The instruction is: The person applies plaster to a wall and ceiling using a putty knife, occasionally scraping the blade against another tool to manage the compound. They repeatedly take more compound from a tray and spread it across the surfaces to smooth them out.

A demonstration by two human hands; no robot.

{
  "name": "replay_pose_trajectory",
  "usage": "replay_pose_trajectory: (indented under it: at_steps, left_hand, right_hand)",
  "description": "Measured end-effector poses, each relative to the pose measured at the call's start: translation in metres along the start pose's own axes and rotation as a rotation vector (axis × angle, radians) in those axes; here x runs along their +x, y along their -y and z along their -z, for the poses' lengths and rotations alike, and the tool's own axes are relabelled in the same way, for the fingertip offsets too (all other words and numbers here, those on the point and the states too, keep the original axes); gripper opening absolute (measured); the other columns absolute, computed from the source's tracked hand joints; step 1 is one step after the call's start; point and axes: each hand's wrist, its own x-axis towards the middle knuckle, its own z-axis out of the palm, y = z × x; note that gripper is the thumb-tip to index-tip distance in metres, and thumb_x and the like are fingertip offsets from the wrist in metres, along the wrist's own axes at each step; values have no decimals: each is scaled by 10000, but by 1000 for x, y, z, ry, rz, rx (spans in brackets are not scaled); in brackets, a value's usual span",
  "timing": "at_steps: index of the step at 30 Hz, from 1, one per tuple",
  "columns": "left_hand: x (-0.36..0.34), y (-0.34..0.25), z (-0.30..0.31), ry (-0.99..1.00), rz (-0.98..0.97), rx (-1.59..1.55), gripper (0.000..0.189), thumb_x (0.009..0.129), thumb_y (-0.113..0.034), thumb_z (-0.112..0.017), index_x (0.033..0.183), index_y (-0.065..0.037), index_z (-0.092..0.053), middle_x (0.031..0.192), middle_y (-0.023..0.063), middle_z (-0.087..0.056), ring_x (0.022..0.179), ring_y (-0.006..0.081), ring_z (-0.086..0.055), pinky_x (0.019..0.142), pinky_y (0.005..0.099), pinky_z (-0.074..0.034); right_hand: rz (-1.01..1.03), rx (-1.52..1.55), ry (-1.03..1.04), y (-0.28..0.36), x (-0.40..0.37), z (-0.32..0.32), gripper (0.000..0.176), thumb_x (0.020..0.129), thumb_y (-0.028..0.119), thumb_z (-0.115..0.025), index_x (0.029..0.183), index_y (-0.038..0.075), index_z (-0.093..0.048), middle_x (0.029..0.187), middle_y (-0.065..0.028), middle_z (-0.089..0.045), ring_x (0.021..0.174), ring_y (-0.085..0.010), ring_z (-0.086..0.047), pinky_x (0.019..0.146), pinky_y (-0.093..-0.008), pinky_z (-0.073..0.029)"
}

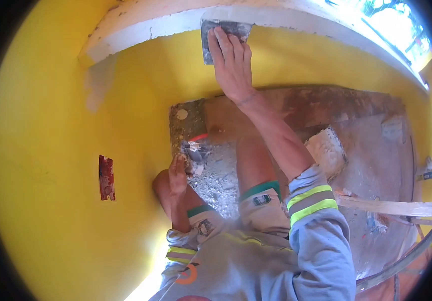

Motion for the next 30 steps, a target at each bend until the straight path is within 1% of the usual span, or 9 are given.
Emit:
replay_pose_trajectory:
  at_steps: [2,6,8,10,14,18,21,27,30]
  left_hand:
    - [-6,-15,-3,-28,32,7,350,1021,-309,-478,1100,7,-605,737,-6,-534,615,69,-449,496,243,-373]
    - [-8,2,-2,-2,6,40,413,1022,-317,-478,1168,53,-590,856,37,-594,756,110,-504,653,263,-436]
    - [-14,-31,-4,-9,0,2,425,1024,-315,-477,1177,65,-588,922,60,-617,830,136,-533,747,280,-456]
    - [-9,-7,-5,-54,-137,82,423,1026,-308,-471,1174,72,-585,972,82,-625,901,162,-548,829,294,-446]
    - [-9,-12,0,1,-12,26,406,1029,-295,-460,1165,68,-582,937,77,-623,847,157,-576,750,285,-475]
    - [-3,28,1,22,-92,54,336,1029,-286,-456,1074,13,-603,821,23,-587,678,95,-521,551,250,-423]
    - [-4,33,1,13,-218,140,304,1028,-282,-455,1018,-21,-610,771,-7,-559,615,63,-468,485,235,-373]
    - [-8,7,-2,6,1,31,356,1029,-287,-453,1079,27,-612,841,33,-585,714,106,-518,618,267,-441]
    - [-9,-1,-4,-45,-48,49,377,1030,-290,-450,1102,43,-611,887,56,-608,789,131,-546,719,286,-458]
  right_hand:
    - [-10,78,83,4,-8,18,526,816,20,-552,1341,53,-535,1394,-104,-450,1198,-296,-459,973,-442,-367]
    - [-124,98,-18,1,11,47,540,814,-3,-547,1352,42,-522,1383,-121,-471,1228,-314,-463,1016,-451,-356]
    - [-164,89,-85,1,23,41,583,802,-46,-539,1376,51,-506,1383,-123,-486,1258,-316,-465,1034,-438,-348]
    - [-110,71,-18,15,21,28,584,810,-26,-540,1387,53,-494,1390,-121,-479,1253,-310,-466,1042,-441,-348]
    - [79,17,176,20,15,36,557,854,76,-534,1405,42,-453,1408,-127,-458,1249,-317,-455,1040,-470,-368]
    - [154,-147,152,-7,23,60,557,857,104,-536,1406,58,-458,1414,-103,-457,1237,-282,-469,1030,-447,-378]
    - [209,-249,69,-28,30,48,537,871,131,-514,1403,69,-467,1421,-82,-451,1233,-251,-471,1010,-428,-392]
    - [214,-271,88,-32,10,18,543,864,126,-522,1402,71,-467,1411,-94,-454,1239,-263,-461,1011,-420,-389]
    - [117,33,191,-23,-9,32,589,835,48,-547,1413,36,-436,1397,-108,-456,1254,-311,-448,1011,-445,-381]
